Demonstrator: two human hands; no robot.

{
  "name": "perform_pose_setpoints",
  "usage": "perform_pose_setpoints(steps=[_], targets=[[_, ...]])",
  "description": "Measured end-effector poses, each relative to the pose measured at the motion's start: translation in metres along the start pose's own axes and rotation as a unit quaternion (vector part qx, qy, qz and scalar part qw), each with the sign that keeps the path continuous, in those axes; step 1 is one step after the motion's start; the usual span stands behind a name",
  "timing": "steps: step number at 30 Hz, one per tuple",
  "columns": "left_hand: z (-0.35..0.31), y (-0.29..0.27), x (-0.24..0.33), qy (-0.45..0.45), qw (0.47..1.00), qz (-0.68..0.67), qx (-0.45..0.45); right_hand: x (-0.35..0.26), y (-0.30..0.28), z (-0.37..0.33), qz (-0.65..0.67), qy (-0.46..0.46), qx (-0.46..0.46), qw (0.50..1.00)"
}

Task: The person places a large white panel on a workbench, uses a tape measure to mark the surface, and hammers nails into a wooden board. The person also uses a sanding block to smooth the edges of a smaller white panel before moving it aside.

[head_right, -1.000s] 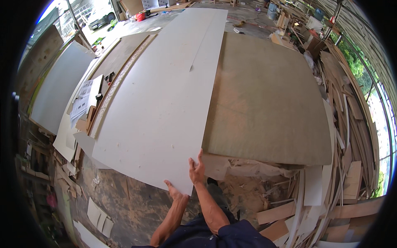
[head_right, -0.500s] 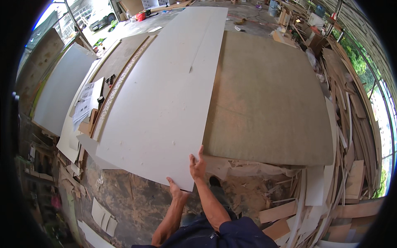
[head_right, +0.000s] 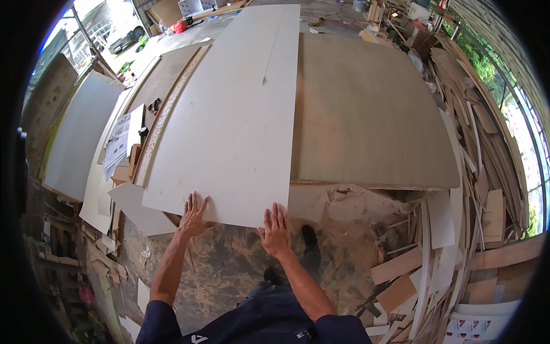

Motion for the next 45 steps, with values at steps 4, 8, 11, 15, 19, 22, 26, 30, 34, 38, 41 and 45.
perform_pose_setpoints(steps=[4, 8, 11, 15, 19, 22, 26, 30, 34, 38, 41, 45], targets=[[0.008, 0.014, -0.018, 0.047, 0.998, 0.033, 0.023, -0.002, 0.000, -0.004, -0.051, -0.019, -0.008, 0.999], [0.009, 0.022, -0.029, 0.083, 0.995, 0.038, 0.031, 0.004, 0.003, -0.003, -0.055, -0.045, 0.022, 0.997], [0.009, 0.022, -0.029, 0.092, 0.994, 0.044, 0.028, -0.001, 0.003, -0.004, -0.039, -0.048, 0.049, 0.997], [0.007, 0.018, -0.028, 0.103, 0.993, 0.033, 0.043, -0.001, 0.002, 0.000, -0.037, -0.033, 0.037, 0.998], [0.016, 0.006, -0.022, 0.110, 0.992, 0.039, 0.053, 0.005, 0.002, 0.012, -0.054, -0.017, 0.029, 0.998], [0.028, 0.006, -0.026, 0.109, 0.992, 0.042, 0.056, 0.008, 0.001, 0.022, -0.044, -0.010, 0.025, 0.999], [0.039, -0.001, -0.025, 0.112, 0.991, 0.040, 0.060, 0.013, -0.002, 0.036, -0.025, -0.010, 0.037, 0.999], [0.053, -0.005, -0.025, 0.110, 0.991, 0.042, 0.055, 0.019, -0.002, 0.047, -0.051, -0.006, 0.033, 0.998], [0.066, -0.012, -0.024, 0.105, 0.993, 0.038, 0.038, 0.025, -0.001, 0.059, -0.028, -0.003, 0.042, 0.999], [0.080, -0.013, -0.029, 0.118, 0.991, 0.033, 0.051, 0.030, 0.001, 0.071, -0.021, -0.004, 0.049, 0.999], [0.090, -0.015, -0.030, 0.112, 0.992, 0.038, 0.043, 0.033, 0.001, 0.081, -0.021, -0.001, 0.048, 0.999], [0.103, -0.022, -0.030, 0.111, 0.992, 0.042, 0.040, 0.039, 0.002, 0.092, -0.028, -0.002, 0.058, 0.998]])
Point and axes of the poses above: each hand's wrist, its own z-axis towards the middle knuckle, its own y-axis out of the palm, x = y × z, the point moved 4 cm from there along z, towards the middle knuckle
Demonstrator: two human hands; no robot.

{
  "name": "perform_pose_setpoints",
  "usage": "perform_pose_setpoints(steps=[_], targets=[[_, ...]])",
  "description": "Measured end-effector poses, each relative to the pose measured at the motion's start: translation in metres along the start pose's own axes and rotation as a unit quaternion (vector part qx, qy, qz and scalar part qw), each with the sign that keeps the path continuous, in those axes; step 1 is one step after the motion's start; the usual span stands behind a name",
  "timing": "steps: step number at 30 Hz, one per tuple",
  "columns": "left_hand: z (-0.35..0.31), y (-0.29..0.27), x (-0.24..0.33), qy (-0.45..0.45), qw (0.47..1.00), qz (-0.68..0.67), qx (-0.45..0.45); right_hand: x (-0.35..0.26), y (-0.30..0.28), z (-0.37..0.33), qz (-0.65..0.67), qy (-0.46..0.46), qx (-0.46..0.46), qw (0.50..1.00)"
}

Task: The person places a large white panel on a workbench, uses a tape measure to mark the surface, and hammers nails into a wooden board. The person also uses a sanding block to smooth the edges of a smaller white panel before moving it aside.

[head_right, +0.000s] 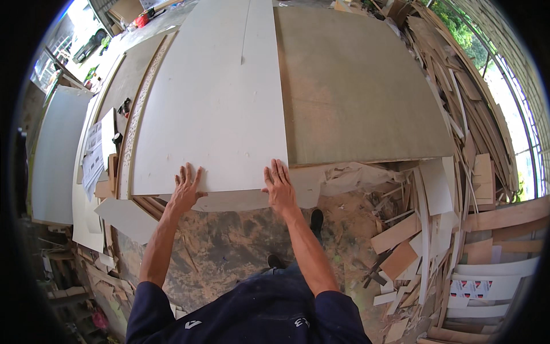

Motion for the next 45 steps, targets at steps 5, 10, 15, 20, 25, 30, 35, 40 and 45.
perform_pose_setpoints(steps=[5, 10, 15, 20, 25, 30, 35, 40, 45], targets=[[0.020, -0.001, -0.008, -0.001, 1.000, -0.002, 0.000, 0.010, 0.007, 0.016, -0.002, -0.003, 0.006, 1.000], [0.037, -0.006, -0.015, -0.009, 1.000, -0.004, -0.018, 0.017, 0.009, 0.034, -0.032, -0.002, -0.006, 0.999], [0.053, -0.011, -0.019, -0.017, 0.999, -0.008, -0.027, 0.024, 0.013, 0.051, -0.044, 0.001, -0.025, 0.999], [0.060, -0.006, -0.025, -0.012, 1.000, -0.023, -0.009, 0.029, 0.017, 0.055, -0.050, -0.006, -0.042, 0.998], [0.055, -0.009, -0.021, -0.017, 1.000, -0.026, -0.005, 0.028, 0.013, 0.053, -0.047, -0.028, -0.063, 0.997], [0.052, -0.014, -0.015, -0.020, 1.000, -0.021, -0.005, 0.023, 0.010, 0.050, -0.051, -0.029, -0.036, 0.998], [0.050, -0.015, -0.017, -0.026, 0.999, -0.014, -0.018, 0.022, 0.010, 0.049, -0.021, -0.029, -0.029, 0.999], [0.052, -0.014, -0.019, -0.017, 1.000, -0.016, 0.002, 0.028, 0.017, 0.054, 0.012, -0.018, -0.020, 1.000], [0.060, -0.013, -0.023, -0.015, 1.000, -0.014, 0.016, 0.030, 0.019, 0.059, 0.004, -0.017, -0.014, 1.000]])
Point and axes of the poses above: each hand's wrist, its own z-axis towards the middle knuckle, its own y-axis out of the palm, x = y × z, the point moved 4 cm from there along z, towards the middle knuckle
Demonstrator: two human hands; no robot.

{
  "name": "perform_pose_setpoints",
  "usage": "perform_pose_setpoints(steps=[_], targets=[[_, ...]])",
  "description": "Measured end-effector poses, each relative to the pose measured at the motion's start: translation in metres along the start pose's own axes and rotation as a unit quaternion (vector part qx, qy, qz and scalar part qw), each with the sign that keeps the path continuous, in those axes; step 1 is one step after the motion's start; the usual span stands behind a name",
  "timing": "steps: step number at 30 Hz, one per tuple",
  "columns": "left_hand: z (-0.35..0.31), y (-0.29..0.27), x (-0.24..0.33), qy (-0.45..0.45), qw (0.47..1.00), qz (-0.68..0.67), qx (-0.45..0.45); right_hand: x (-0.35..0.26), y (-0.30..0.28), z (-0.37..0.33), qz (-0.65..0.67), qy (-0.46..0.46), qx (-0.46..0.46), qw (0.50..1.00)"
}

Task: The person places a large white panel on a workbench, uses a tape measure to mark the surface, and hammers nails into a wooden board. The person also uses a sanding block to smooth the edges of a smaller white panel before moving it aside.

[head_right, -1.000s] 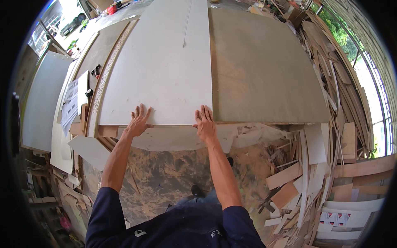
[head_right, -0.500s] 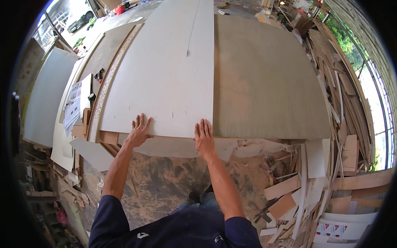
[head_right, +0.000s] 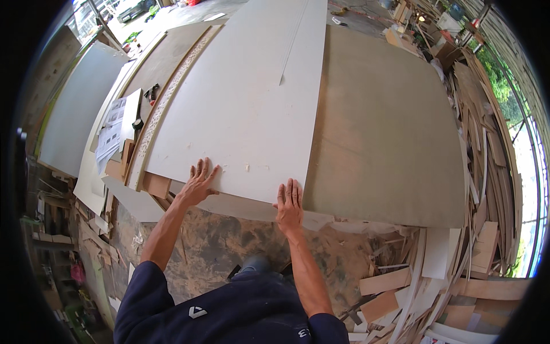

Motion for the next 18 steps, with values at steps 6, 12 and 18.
perform_pose_setpoints(steps=[6, 12, 18], targets=[[0.011, 0.001, -0.002, 0.003, 1.000, 0.001, 0.001, 0.001, -0.004, 0.009, -0.031, 0.002, 0.013, 0.999], [0.020, 0.002, -0.006, 0.008, 1.000, -0.017, 0.000, 0.007, -0.005, 0.015, -0.035, 0.003, 0.001, 0.999], [0.021, 0.006, -0.014, -0.003, 0.999, -0.020, -0.031, 0.011, 0.003, 0.019, -0.054, 0.000, -0.019, 0.998]])
Point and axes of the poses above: each hand's wrist, its own z-axis towards the middle knuckle, its own y-axis out of the palm, x = y × z, the point moved 4 cm from there along z, towards the middle knuckle
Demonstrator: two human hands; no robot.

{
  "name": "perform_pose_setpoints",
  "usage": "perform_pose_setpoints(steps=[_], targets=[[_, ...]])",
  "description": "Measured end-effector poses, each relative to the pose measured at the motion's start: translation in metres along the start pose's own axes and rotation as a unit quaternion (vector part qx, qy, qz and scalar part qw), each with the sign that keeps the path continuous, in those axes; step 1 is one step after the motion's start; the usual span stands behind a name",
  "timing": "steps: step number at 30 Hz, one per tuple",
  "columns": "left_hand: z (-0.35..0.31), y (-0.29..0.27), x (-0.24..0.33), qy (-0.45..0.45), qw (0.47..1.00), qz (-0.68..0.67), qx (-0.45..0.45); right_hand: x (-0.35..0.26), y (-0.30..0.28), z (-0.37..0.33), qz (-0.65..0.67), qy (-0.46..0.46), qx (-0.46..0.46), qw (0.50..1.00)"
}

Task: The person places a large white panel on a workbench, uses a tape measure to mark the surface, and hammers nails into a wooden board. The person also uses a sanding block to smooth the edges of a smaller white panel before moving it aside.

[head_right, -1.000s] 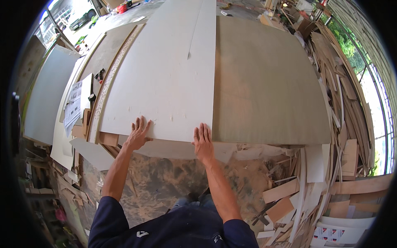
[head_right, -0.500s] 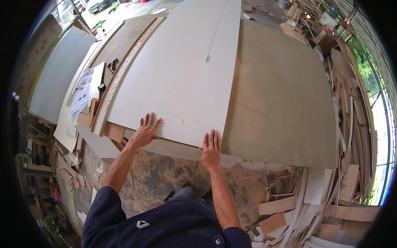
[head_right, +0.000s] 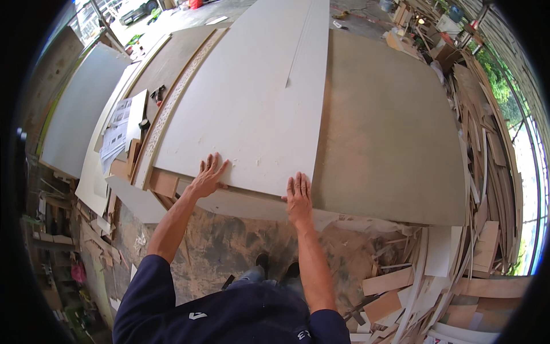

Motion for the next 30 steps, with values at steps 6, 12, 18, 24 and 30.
perform_pose_setpoints(steps=[6, 12, 18, 24, 30], targets=[[-0.006, -0.009, 0.008, 0.016, 1.000, 0.003, 0.016, 0.000, -0.004, -0.004, 0.004, -0.006, 0.010, 1.000], [-0.004, -0.014, 0.012, 0.014, 0.999, 0.020, 0.021, 0.005, -0.001, -0.002, 0.008, -0.010, 0.002, 1.000], [0.007, -0.008, 0.001, 0.025, 0.998, 0.043, 0.044, 0.007, 0.001, 0.008, 0.029, -0.007, 0.012, 0.999], [0.018, -0.018, 0.000, 0.022, 0.999, 0.016, 0.037, 0.011, 0.000, 0.021, 0.034, -0.001, -0.005, 0.999], [0.031, -0.026, -0.001, 0.018, 0.999, 0.012, 0.032, 0.017, 0.001, 0.035, 0.027, -0.001, 0.006, 1.000]])
Point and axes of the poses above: each hand's wrist, its own z-axis towards the middle knuckle, its own y-axis out of the palm, x = y × z, the point moved 4 cm from there along z, towards the middle knuckle
